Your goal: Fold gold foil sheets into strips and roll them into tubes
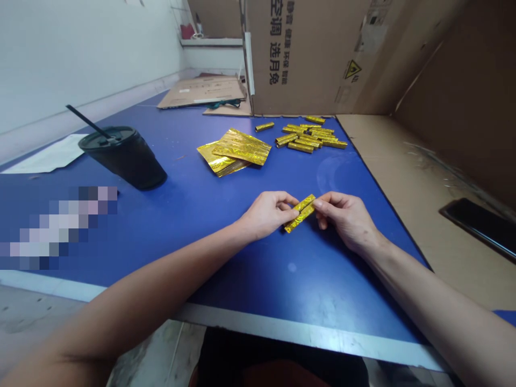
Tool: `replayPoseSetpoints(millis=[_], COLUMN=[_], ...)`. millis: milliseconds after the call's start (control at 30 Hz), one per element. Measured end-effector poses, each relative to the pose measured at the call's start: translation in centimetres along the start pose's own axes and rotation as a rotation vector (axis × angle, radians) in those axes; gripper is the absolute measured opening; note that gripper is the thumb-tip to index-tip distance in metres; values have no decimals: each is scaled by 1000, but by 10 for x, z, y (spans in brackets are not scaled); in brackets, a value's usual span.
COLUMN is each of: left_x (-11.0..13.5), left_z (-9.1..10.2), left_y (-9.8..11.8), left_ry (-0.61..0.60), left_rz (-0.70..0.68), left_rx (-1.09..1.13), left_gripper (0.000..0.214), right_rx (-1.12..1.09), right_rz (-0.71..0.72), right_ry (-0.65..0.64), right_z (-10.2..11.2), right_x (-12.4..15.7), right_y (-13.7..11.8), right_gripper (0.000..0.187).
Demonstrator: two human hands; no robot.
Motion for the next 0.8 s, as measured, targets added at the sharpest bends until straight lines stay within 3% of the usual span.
replayPoseSetpoints(millis=[333, 633, 800], left_x=[1, 2, 4], left_z=[-2, -2, -2], left_y=[-4, -4, -2], left_ry=[-32, -58, -80], left_rz=[-78, -115, -161], left_rx=[-45, -126, -174], left_gripper=[22, 28, 29], right_rx=[-130, -108, -212], right_rz=[-39, -73, -98], right_ry=[-134, -108, -148], right_z=[-3, -2, -2], right_x=[3, 2, 2], right_y=[-1, 1, -1], right_gripper=[21, 23, 20])
Point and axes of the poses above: each hand's wrist, its own x-axis away from the middle knuckle, its own z-axis out of the back of the hand, y = z × x, the point moved 1 cm from there along -x, towards the middle knuckle, and after that the axes turned 15 degrees about z, right-handed, at the moved point
